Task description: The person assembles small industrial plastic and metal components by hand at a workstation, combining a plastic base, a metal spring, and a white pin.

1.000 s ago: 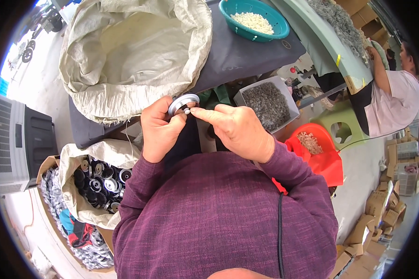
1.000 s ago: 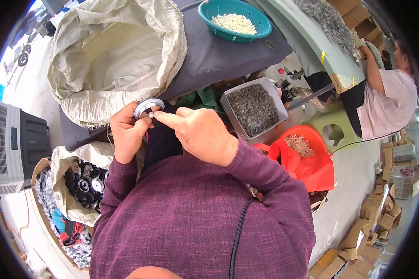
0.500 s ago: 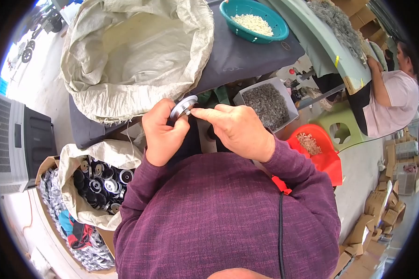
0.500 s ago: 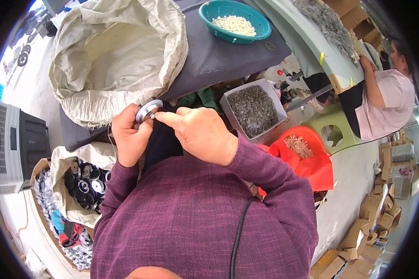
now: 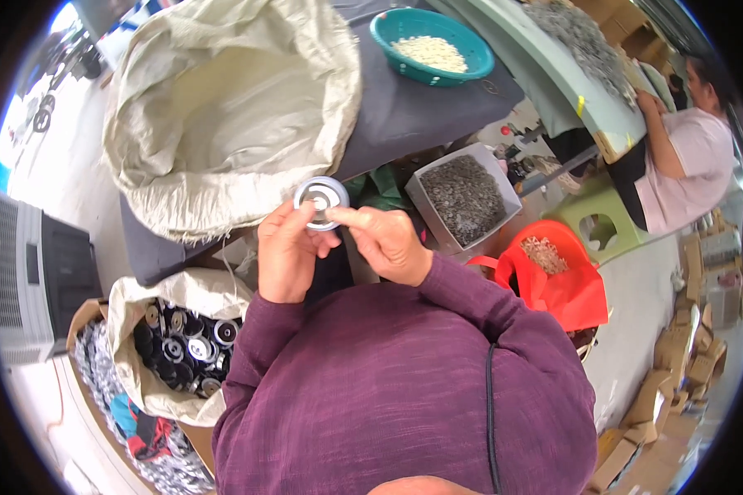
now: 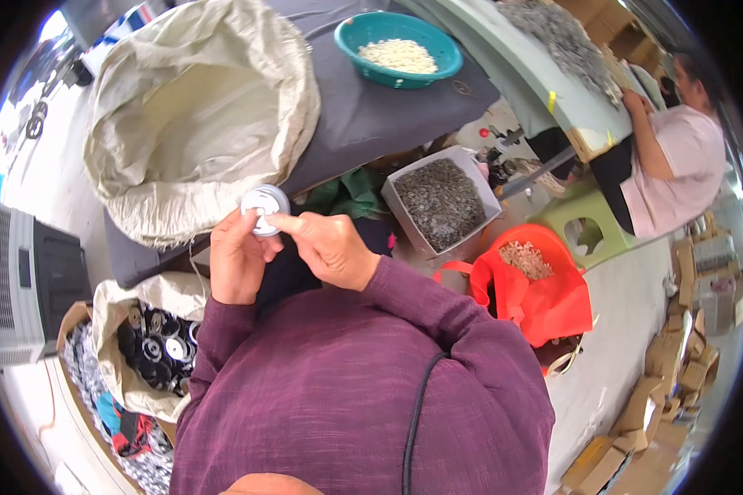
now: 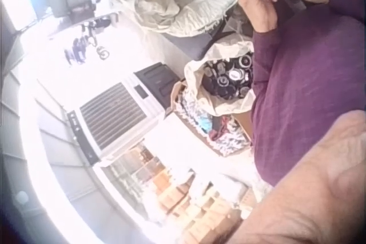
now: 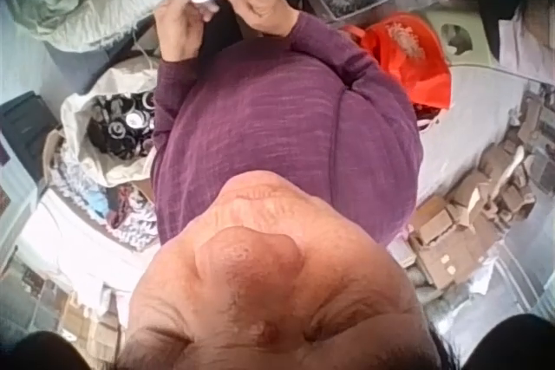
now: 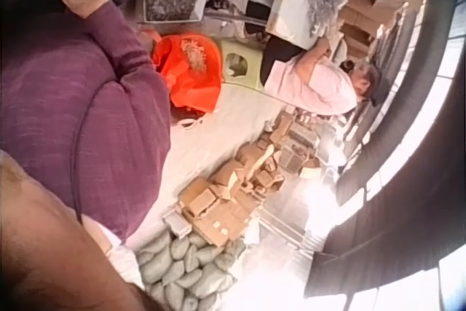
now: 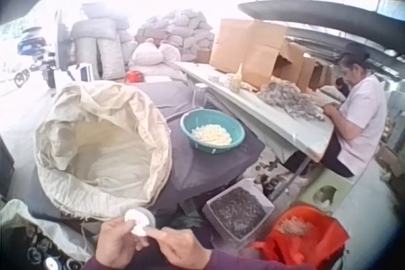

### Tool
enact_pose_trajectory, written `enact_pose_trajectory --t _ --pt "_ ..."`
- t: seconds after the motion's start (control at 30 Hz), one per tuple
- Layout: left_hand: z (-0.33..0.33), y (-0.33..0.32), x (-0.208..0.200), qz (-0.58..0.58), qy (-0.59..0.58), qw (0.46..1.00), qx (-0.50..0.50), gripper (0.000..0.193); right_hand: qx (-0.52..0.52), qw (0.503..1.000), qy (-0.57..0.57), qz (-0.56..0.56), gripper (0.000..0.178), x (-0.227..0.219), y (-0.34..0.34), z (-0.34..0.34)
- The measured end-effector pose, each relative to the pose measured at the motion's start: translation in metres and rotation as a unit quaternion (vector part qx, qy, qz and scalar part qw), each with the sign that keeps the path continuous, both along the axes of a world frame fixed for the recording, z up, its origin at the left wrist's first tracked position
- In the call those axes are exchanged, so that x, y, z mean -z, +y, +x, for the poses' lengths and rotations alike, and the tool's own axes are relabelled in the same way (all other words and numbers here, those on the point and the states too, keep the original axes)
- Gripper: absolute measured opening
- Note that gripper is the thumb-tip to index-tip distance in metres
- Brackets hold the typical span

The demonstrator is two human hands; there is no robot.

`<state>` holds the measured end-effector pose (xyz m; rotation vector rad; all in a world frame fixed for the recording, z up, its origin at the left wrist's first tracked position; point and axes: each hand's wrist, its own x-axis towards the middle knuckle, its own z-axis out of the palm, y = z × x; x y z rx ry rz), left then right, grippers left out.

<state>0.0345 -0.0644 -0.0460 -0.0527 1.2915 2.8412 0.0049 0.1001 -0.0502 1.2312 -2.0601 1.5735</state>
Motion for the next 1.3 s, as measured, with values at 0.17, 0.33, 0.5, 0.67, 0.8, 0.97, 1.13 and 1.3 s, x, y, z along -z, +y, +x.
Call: enact_pose_trajectory --t 0.17,0.33,0.5,0.67,0.8,0.97,1.13,1.3 --pt "-0.002 -0.007 0.012 0.047 -0.013 0.999 -0.018 0.021 0.124 0.960 -0.227 -0.107 0.037 0.041 0.032 -0.013" --pt "0.012 -0.023 0.028 0.008 -0.016 0.999 -0.034 0.021 0.355 0.807 -0.432 -0.189 0.042 0.137 0.136 -0.065" --pt "0.018 -0.019 0.032 0.001 -0.015 0.999 -0.035 0.020 0.458 0.746 -0.482 -0.042 0.051 0.228 0.233 -0.093" --pt "0.015 -0.008 0.030 0.017 0.001 1.000 0.006 0.019 0.519 0.733 -0.415 0.145 0.048 0.266 0.254 -0.102" --pt "0.005 0.002 0.040 0.122 -0.013 0.988 0.090 0.027 0.283 0.786 -0.535 -0.126 0.030 0.120 0.138 -0.071" --pt "0.003 0.021 0.042 0.155 -0.022 0.978 0.135 0.036 -0.066 0.886 -0.447 -0.106 0.027 0.002 0.043 -0.010" --pt "0.007 0.022 0.035 0.137 0.011 0.977 0.160 0.031 -0.124 0.904 -0.394 -0.110 0.018 0.008 0.016 -0.005" --pt "0.010 0.016 0.018 0.079 -0.025 0.995 0.050 0.044 0.011 0.968 -0.247 -0.030 0.009 0.022 0.012 -0.003"
